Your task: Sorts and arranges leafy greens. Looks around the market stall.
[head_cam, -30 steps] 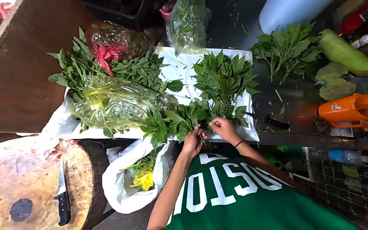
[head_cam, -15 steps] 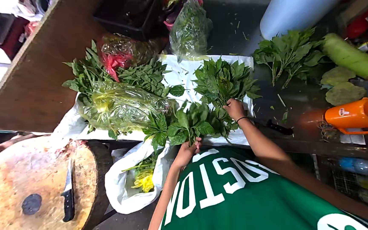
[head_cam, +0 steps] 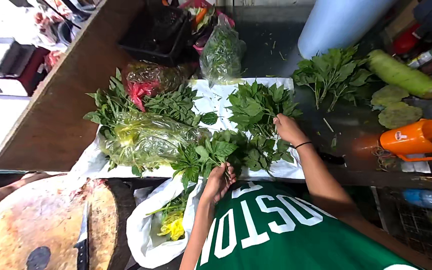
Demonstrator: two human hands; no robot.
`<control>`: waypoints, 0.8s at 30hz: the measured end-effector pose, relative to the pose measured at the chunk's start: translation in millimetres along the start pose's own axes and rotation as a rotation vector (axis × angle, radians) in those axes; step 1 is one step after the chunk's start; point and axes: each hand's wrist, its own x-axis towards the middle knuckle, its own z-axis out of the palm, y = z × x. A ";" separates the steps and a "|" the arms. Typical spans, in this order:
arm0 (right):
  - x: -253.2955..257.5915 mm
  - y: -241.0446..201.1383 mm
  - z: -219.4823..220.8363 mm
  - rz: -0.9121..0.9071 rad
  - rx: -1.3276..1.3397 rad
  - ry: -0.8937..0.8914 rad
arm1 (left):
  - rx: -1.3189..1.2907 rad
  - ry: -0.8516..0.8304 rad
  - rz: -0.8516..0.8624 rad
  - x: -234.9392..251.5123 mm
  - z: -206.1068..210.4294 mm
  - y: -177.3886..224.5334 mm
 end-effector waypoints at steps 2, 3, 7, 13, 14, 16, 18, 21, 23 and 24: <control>-31.1 -21.7 -22.9 -0.051 0.117 0.070 | 0.040 -0.093 0.017 0.0 -4.0 -1.9; -39.2 -28.7 -26.8 -0.085 0.187 0.102 | 0.062 -0.128 0.021 0.9 -5.8 -3.4; -44.5 -32.2 -5.1 -0.079 0.481 0.168 | -0.040 -0.054 0.067 8.8 4.3 -9.6; -66.4 -50.9 30.1 -0.116 0.800 0.162 | -0.483 -0.010 0.157 23.3 31.2 4.2; -70.6 -55.2 35.3 -0.133 0.775 0.154 | -0.463 0.024 0.183 25.9 36.9 8.2; -79.8 -65.0 46.4 -0.151 0.718 0.112 | -0.346 0.119 0.195 29.7 51.4 17.3; -86.0 -73.4 57.1 -0.166 0.674 0.039 | -0.209 0.160 0.169 33.2 62.9 22.9; -92.3 -78.0 69.4 -0.210 0.672 -0.042 | -0.110 0.176 0.136 38.2 69.4 14.5; -94.2 -80.2 73.6 -0.242 0.692 -0.077 | -0.105 0.211 0.158 39.3 68.3 7.7; -94.1 -81.2 75.6 -0.255 0.698 -0.080 | -0.103 0.225 0.172 39.6 66.9 5.6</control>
